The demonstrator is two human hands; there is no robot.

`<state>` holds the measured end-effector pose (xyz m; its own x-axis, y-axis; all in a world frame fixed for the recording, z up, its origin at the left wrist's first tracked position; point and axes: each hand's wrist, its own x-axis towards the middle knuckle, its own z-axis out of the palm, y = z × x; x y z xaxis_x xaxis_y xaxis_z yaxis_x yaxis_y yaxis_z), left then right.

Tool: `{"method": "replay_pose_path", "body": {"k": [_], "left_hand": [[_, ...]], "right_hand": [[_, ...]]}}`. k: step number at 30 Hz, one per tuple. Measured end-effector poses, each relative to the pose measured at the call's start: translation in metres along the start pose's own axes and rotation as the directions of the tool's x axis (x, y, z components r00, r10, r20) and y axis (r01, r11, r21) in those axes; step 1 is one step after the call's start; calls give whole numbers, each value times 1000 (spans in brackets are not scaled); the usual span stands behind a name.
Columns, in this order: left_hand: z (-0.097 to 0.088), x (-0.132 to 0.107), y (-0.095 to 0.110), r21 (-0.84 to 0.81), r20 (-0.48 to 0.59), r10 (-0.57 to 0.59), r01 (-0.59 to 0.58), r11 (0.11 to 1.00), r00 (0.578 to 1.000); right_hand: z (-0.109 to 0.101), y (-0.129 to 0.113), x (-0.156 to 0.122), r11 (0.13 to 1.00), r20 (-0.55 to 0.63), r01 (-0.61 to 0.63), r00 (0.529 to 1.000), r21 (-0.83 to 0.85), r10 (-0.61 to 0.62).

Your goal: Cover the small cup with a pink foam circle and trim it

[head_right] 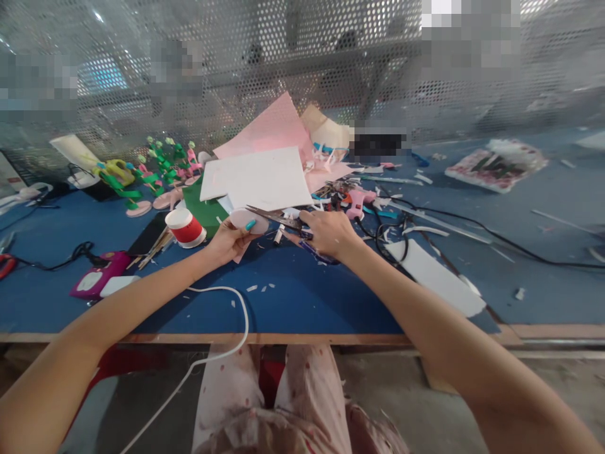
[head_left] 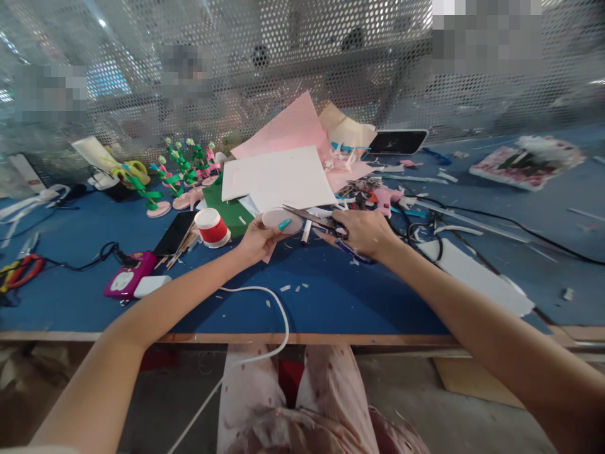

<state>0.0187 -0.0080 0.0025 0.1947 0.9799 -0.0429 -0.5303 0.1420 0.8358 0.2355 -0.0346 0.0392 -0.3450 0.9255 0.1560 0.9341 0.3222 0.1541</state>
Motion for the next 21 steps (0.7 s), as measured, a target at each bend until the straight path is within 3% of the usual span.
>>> {"method": "replay_pose_path", "body": {"k": [4,15,21], "left_hand": [[-1,0,0,-21,30,14,-13,1000,999],[1,0,0,-22,-10,14,-14,1000,1000],[-1,2,-1,5,-12,21,-21,1000,1000]], "right_hand": [[0,-2,-1,1000,-9,-8,1000,6,8],[4,-4,-1,1000,-52,-17,998,4,18],[1,-4,-1,998,5,-50,999,-31,50]]}}
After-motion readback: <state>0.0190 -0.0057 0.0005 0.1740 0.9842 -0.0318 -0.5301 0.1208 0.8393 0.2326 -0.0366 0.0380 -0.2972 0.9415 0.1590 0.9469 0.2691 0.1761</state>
